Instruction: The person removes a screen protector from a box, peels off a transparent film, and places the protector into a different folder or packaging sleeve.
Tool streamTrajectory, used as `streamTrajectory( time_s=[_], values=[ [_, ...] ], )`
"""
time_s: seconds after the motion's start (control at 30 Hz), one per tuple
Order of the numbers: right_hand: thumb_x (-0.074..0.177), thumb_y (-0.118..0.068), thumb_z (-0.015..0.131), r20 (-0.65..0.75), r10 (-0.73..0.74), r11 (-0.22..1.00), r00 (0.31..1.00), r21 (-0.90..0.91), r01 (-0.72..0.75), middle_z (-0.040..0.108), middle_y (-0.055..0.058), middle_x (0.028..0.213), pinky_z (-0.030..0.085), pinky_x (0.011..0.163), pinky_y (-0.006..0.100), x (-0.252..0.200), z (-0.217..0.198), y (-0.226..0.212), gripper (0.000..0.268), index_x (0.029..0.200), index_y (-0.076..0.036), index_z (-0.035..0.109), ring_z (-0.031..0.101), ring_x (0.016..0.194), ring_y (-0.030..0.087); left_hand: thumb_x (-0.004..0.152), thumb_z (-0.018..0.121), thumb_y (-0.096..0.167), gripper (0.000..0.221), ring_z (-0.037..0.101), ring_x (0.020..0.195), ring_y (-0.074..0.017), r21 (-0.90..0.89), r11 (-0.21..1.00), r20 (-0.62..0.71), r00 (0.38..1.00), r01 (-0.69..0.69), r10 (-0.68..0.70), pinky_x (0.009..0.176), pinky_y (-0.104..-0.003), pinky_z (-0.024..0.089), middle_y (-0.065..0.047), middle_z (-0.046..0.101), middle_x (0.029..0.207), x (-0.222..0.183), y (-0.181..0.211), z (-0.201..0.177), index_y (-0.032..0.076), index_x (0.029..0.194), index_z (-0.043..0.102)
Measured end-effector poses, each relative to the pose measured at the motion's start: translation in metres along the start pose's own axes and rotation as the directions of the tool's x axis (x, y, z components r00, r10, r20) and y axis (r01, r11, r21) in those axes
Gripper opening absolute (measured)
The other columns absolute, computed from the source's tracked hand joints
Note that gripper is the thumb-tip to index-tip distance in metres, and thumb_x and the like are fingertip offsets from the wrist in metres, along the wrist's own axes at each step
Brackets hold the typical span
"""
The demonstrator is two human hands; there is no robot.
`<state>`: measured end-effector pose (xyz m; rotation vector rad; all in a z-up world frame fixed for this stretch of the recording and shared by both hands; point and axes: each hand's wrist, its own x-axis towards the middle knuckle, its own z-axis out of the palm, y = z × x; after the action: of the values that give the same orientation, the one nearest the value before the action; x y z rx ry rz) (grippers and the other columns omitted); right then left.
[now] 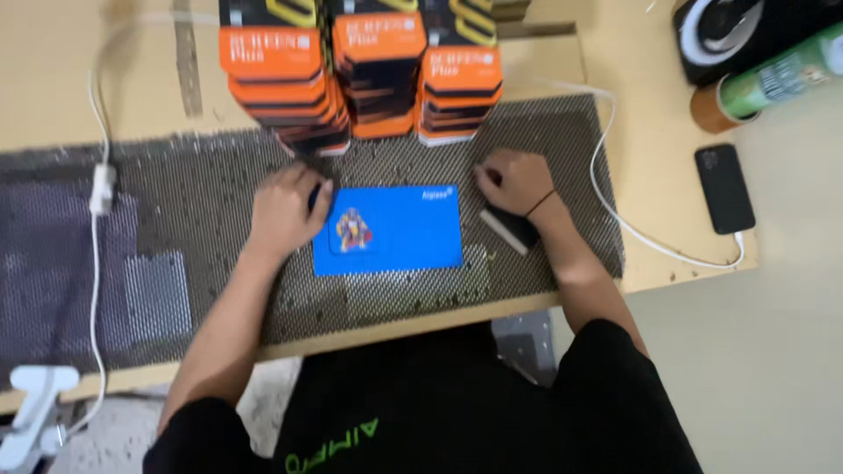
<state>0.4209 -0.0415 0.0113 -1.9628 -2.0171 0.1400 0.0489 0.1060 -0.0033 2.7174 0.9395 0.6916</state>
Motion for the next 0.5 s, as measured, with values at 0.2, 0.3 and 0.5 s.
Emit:
streamTrajectory(
  time_s=[0.2, 0.3, 0.5],
  values=[
    [0.098, -0.028, 0.063, 0.025, -0.028, 1.000, 0.999, -0.008, 0.028, 0.070, 0.009, 0.070, 0.053, 0.058, 0.033, 0.000, -0.006, -0.019, 0.025, 0.085, -0.009, 0.072, 0.069, 0.064, 0.027, 0.102, 0.060, 0.034, 0.028, 0.069, 0.089, -0.0325, 0.025, 0.999, 0.018, 0.999, -0.028, 0.027, 0.075, -0.042, 0.051, -0.010, 0.066, 0.090, 0.001, 0.003, -0.003, 0.011, 0.089, 0.070],
    [0.097, -0.028, 0.065, 0.031, -0.034, 0.999, 0.999, -0.035, 0.036, 0.070, 0.007, 0.069, 0.053, 0.057, 0.033, 0.003, -0.005, -0.024, 0.023, 0.084, -0.010, 0.072, 0.069, 0.063, 0.027, 0.103, 0.059, 0.036, 0.030, 0.067, 0.088, -0.0320, 0.045, 0.998, 0.029, 0.999, -0.032, 0.031, 0.076, -0.042, 0.050, -0.010, 0.064, 0.088, 0.001, 0.005, -0.006, 0.011, 0.088, 0.067],
    [0.099, -0.029, 0.067, 0.043, -0.075, 0.995, 0.996, -0.066, 0.078, 0.069, 0.006, 0.070, 0.053, 0.058, 0.032, 0.002, 0.000, -0.026, 0.022, 0.086, -0.011, 0.072, 0.069, 0.063, 0.025, 0.099, 0.065, 0.036, 0.027, 0.066, 0.093, -0.0345, 0.036, 0.997, 0.098, 0.994, -0.061, 0.057, 0.077, -0.045, 0.048, -0.011, 0.064, 0.090, -0.005, -0.004, -0.007, 0.010, 0.091, 0.067]
  ],
)
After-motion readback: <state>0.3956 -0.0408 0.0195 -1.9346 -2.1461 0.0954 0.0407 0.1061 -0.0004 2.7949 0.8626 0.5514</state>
